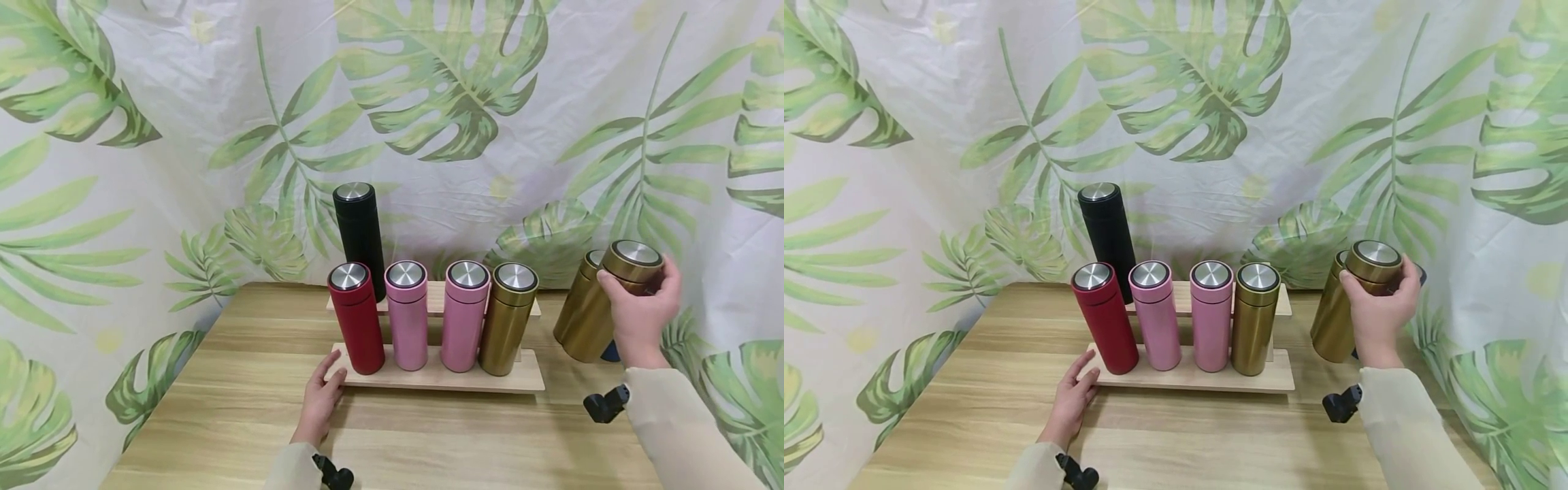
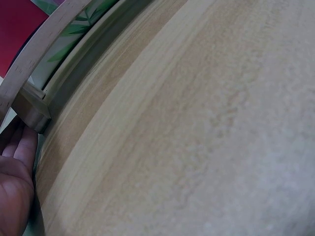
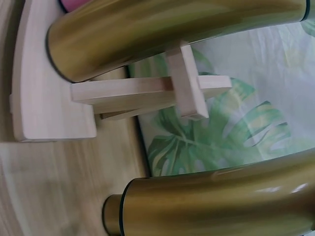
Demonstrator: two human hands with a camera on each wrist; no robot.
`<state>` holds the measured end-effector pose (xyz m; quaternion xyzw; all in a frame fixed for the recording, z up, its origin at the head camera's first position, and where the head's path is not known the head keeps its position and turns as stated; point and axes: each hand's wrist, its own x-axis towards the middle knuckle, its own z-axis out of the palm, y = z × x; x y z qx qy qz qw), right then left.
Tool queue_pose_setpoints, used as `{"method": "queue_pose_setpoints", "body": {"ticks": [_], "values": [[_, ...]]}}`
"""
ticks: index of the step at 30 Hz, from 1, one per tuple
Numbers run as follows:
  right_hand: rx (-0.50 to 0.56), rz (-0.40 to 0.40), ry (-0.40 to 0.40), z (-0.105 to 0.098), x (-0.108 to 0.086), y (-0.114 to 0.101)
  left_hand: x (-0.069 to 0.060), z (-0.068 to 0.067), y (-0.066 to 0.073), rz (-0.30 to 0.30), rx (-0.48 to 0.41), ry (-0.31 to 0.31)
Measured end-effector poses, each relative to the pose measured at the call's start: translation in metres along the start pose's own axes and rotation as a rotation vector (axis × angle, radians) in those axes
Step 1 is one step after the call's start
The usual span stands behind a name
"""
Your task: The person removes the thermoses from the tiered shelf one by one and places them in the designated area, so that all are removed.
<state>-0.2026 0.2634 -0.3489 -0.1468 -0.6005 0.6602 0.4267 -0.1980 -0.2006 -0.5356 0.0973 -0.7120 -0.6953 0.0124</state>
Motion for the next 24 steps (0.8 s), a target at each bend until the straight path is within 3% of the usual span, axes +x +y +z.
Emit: {"method": "queue_pose_setpoints", "body": {"ticks": [17,24], "values": [[-0.137,0.082,-0.003,-0.013,-0.013,0.025,0.0,0.001,0.0,0.003,0.017,0.012],[-0.159,0.068,0.016,-0.016,-0.015,0.035,-0.001,0.0,0.001,0.003,0.015,0.016]]}}
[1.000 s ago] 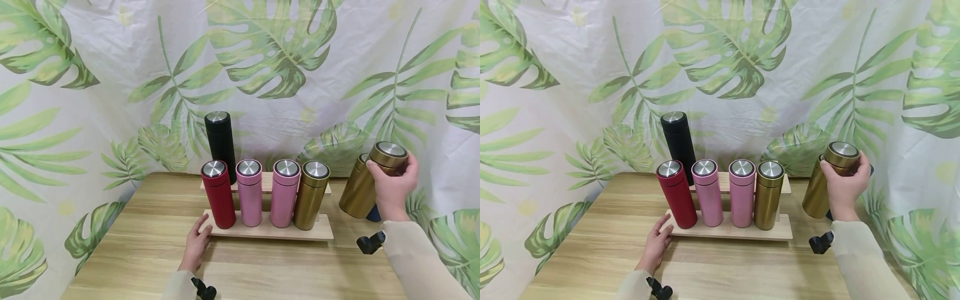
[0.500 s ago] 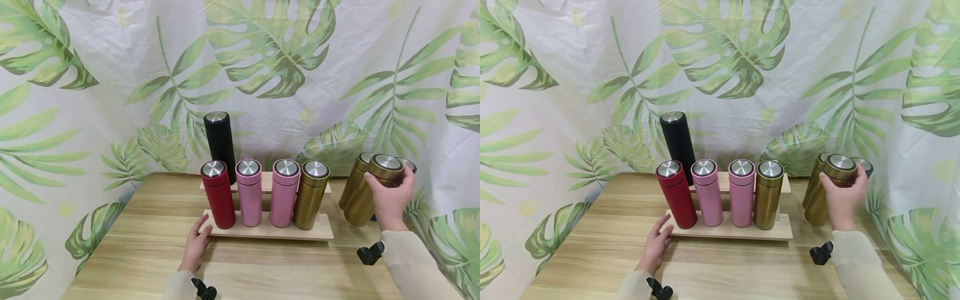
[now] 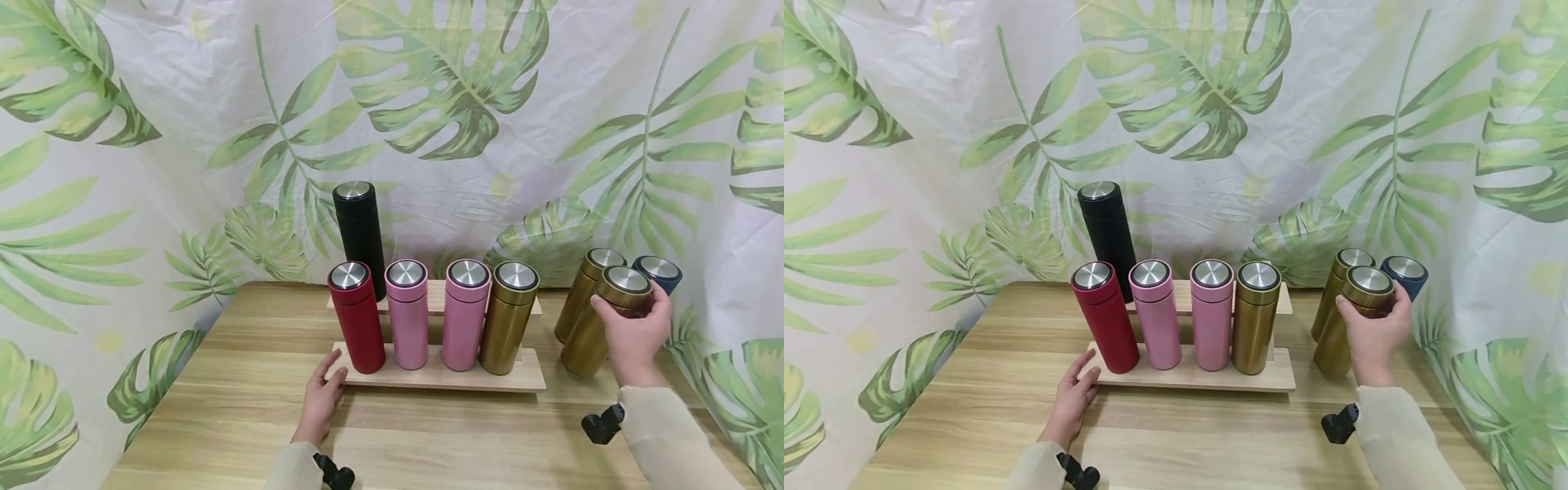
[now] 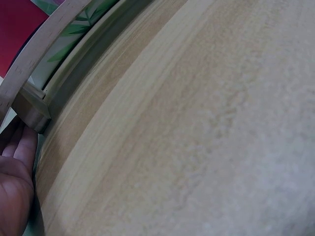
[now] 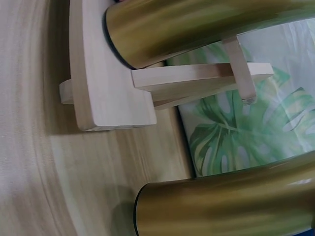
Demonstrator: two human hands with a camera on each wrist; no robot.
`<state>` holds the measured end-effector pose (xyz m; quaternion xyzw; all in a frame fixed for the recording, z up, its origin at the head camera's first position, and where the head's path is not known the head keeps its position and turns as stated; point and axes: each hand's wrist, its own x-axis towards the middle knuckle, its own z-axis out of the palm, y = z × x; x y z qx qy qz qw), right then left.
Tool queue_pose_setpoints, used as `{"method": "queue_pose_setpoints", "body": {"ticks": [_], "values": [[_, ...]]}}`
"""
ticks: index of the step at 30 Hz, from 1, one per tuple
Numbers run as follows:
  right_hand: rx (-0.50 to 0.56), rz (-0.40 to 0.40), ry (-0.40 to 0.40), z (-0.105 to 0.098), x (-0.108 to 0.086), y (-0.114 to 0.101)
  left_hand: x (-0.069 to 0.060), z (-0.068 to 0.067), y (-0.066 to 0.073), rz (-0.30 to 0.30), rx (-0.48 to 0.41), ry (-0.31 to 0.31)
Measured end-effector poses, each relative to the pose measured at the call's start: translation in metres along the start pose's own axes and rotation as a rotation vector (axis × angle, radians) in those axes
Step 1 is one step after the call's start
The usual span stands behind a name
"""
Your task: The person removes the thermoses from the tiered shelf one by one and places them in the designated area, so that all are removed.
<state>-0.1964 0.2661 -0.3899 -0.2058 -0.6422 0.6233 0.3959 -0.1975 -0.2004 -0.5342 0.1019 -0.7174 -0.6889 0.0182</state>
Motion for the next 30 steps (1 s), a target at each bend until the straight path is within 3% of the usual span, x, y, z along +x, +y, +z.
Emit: {"method": "queue_pose_setpoints", "body": {"ticks": [7,30], "values": [[-0.038,0.042,-0.022,-0.002,-0.003,0.007,0.0,0.001,0.0,0.002,0.002,-0.006],[-0.119,0.039,-0.049,-0.002,-0.006,0.017,-0.002,0.001,0.001,-0.006,-0.017,-0.015]]}}
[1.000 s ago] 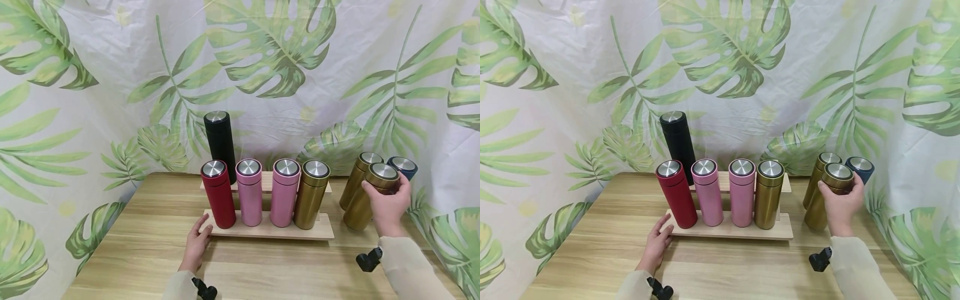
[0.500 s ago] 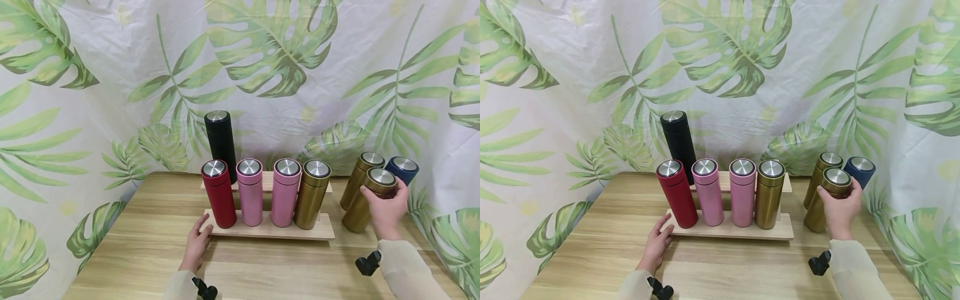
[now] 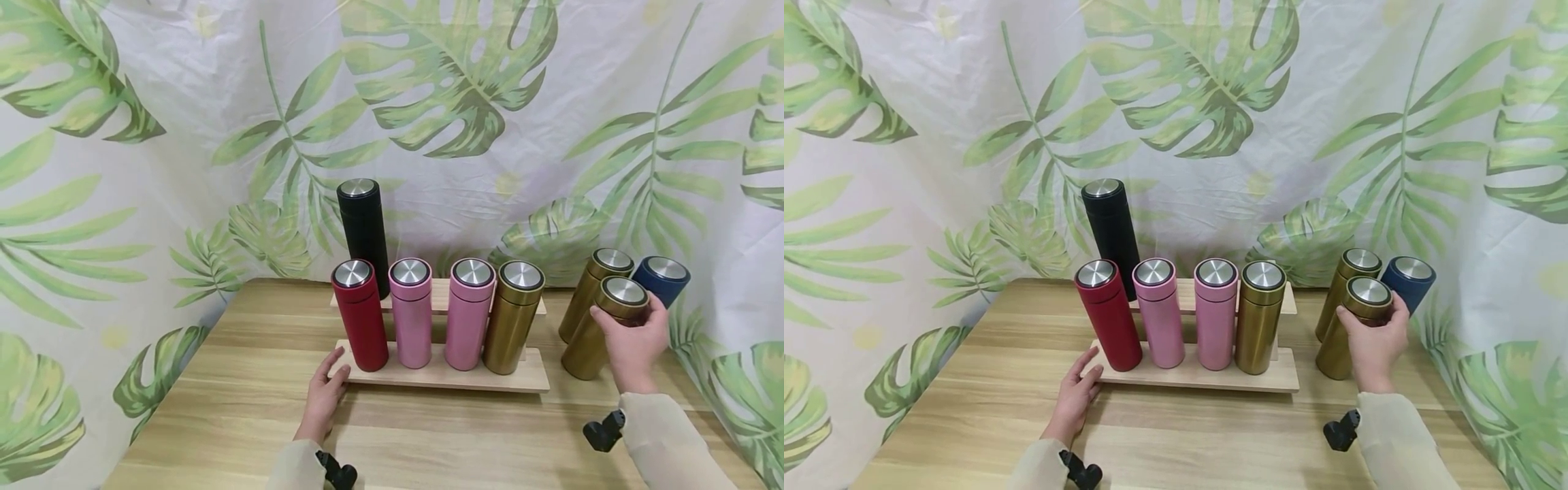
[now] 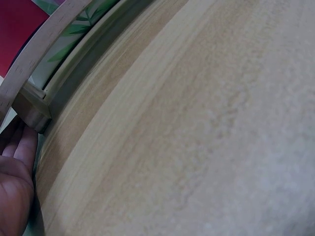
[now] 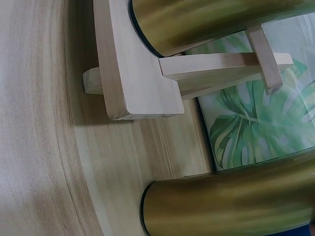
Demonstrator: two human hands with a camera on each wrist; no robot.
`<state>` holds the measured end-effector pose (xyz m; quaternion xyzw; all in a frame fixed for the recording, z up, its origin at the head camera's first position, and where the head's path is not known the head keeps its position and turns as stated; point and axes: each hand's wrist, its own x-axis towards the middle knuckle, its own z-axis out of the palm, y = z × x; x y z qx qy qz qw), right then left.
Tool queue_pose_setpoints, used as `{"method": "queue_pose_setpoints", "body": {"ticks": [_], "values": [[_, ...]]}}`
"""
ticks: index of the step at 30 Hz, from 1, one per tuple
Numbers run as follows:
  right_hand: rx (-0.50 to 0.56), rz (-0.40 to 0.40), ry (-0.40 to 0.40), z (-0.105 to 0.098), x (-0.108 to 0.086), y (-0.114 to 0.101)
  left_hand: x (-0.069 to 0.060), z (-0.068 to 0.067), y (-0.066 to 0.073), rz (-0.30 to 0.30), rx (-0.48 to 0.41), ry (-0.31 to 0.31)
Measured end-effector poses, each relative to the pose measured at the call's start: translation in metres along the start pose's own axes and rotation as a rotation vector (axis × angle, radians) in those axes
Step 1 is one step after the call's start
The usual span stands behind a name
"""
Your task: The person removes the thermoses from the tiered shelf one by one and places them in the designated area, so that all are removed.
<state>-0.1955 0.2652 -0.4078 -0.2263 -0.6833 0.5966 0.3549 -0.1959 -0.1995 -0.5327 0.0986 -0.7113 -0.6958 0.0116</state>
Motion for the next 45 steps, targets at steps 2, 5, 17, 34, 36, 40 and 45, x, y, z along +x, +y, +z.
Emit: {"method": "queue_pose_setpoints", "body": {"ticks": [2,5,17,34,36,40,45], "values": [[0.0,0.008,-0.007,0.0,0.001,-0.001,0.001,0.0,0.001,0.002,-0.002,-0.002],[0.001,0.015,-0.019,0.0,0.001,-0.003,0.001,0.0,0.002,0.005,0.003,-0.004],[-0.03,0.015,-0.077,-0.002,0.008,-0.02,0.003,-0.001,0.0,0.01,0.022,0.007],[0.023,-0.006,-0.115,0.001,0.014,-0.077,0.001,0.0,0.0,0.007,0.011,0.001],[0.027,-0.02,-0.124,0.002,0.014,-0.081,0.001,0.0,0.0,0.005,0.01,0.002],[0.062,-0.036,-0.153,0.007,0.015,-0.09,0.001,0.0,0.0,0.005,0.004,0.002],[0.08,-0.075,-0.182,0.017,0.013,-0.102,0.0,0.0,0.0,0.006,0.0,0.008]]}}
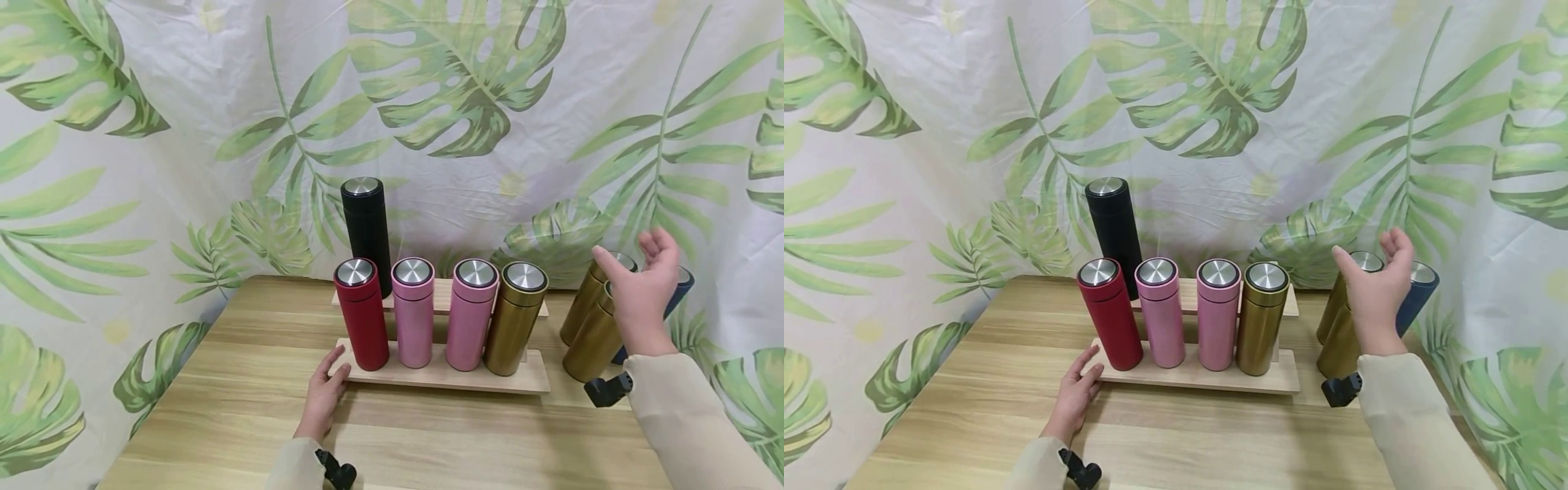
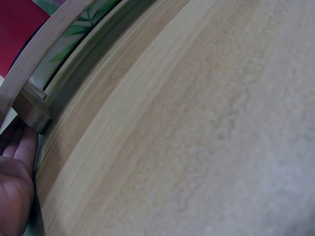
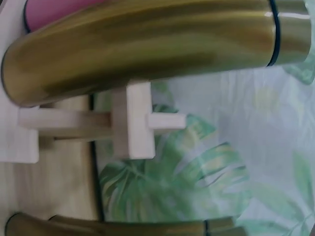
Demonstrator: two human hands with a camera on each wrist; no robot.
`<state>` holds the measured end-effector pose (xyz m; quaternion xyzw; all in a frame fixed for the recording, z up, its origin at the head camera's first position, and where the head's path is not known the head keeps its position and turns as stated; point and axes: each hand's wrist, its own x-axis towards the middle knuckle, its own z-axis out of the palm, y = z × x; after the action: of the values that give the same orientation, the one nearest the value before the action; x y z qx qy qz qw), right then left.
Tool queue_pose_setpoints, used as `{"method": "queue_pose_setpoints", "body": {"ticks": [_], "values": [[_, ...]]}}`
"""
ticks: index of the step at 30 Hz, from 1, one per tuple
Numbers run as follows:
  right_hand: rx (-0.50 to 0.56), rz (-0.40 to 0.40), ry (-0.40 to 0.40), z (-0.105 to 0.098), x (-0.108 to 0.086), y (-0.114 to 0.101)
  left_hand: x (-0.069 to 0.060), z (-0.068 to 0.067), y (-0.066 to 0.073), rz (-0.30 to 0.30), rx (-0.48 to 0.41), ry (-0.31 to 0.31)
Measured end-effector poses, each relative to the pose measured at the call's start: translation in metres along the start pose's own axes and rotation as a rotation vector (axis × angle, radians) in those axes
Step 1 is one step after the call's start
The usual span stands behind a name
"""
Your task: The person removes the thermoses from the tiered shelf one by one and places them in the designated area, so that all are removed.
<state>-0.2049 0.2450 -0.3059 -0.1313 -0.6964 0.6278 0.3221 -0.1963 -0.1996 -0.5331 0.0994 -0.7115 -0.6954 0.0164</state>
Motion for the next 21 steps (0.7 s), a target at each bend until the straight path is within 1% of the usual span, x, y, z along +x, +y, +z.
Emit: {"method": "queue_pose_setpoints", "body": {"ticks": [4,12,19,21], "values": [[-0.012,-0.037,-0.021,0.01,0.0,-0.011,-0.001,0.0,0.0,0.001,-0.003,0.005],[0.072,-0.091,-0.073,0.031,-0.001,-0.032,0.001,0.0,-0.001,0.004,0.003,0.004],[0.036,-0.112,-0.129,0.05,-0.006,-0.046,0.002,-0.001,-0.004,0.008,0.001,0.001],[0.047,-0.116,-0.151,0.056,-0.007,-0.05,0.001,-0.001,-0.004,0.007,-0.001,0.005]]}}
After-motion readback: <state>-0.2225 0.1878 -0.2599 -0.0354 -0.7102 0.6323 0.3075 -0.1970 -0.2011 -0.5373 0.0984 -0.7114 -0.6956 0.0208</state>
